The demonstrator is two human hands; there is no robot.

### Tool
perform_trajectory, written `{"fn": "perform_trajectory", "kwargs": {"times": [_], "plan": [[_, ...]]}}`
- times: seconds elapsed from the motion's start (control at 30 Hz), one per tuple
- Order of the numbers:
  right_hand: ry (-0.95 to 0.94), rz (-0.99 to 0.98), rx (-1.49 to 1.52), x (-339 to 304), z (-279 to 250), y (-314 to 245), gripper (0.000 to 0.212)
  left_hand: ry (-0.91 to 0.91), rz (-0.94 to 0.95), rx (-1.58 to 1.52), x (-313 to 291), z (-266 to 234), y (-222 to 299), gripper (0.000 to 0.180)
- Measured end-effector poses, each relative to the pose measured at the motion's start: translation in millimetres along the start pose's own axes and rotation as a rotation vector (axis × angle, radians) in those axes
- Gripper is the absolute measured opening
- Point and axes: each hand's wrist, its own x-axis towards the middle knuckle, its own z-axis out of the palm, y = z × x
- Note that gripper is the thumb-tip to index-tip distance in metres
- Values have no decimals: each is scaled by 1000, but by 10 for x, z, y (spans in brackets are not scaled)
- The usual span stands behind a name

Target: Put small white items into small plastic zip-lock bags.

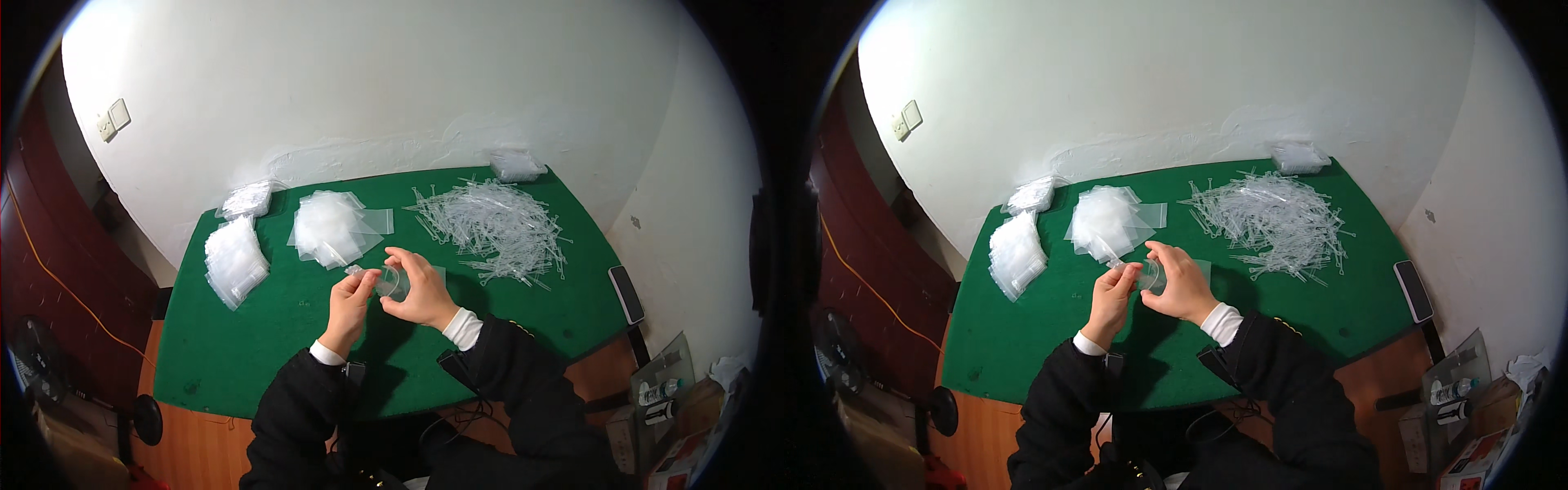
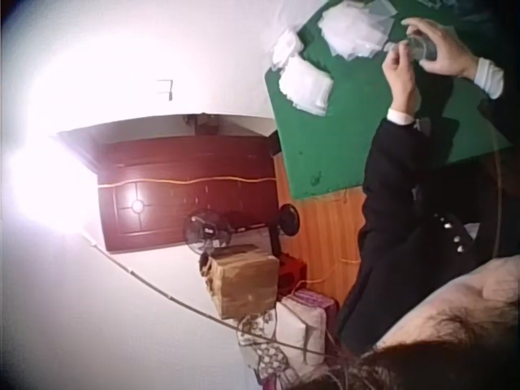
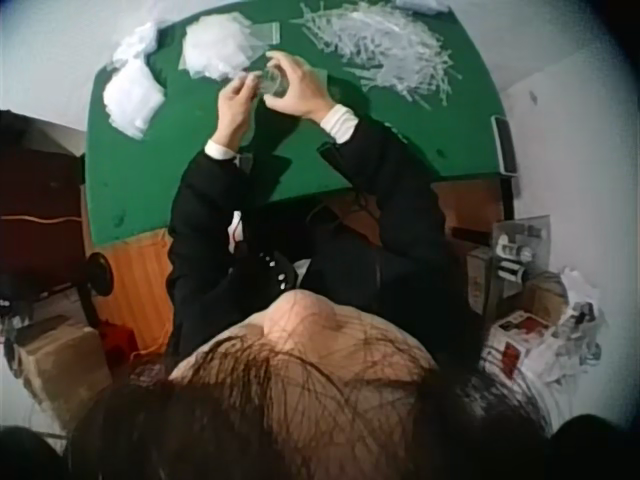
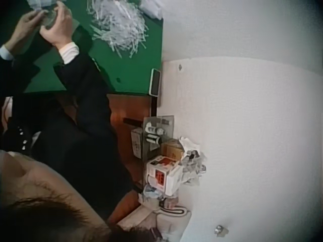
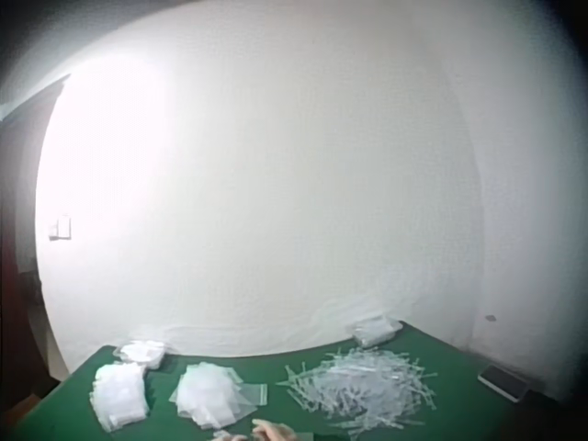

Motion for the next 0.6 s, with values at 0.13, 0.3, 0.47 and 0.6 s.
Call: {"fn": "perform_trajectory", "kwargs": {"times": [0.13,0.3,0.47,0.6], "plan": [[3,-4,-10,-8,25,24,64,-49,-52,-43,-46,62,-9,21],[-19,-17,-41,-20,11,8,64,-117,-256,-147,-69,29,44,20],[-136,203,432,9,-70,229,48,-427,-470,-234,32,-156,267,20],[-367,492,888,16,-128,326,29,-733,-553,-103,-52,-117,409,21]]}}
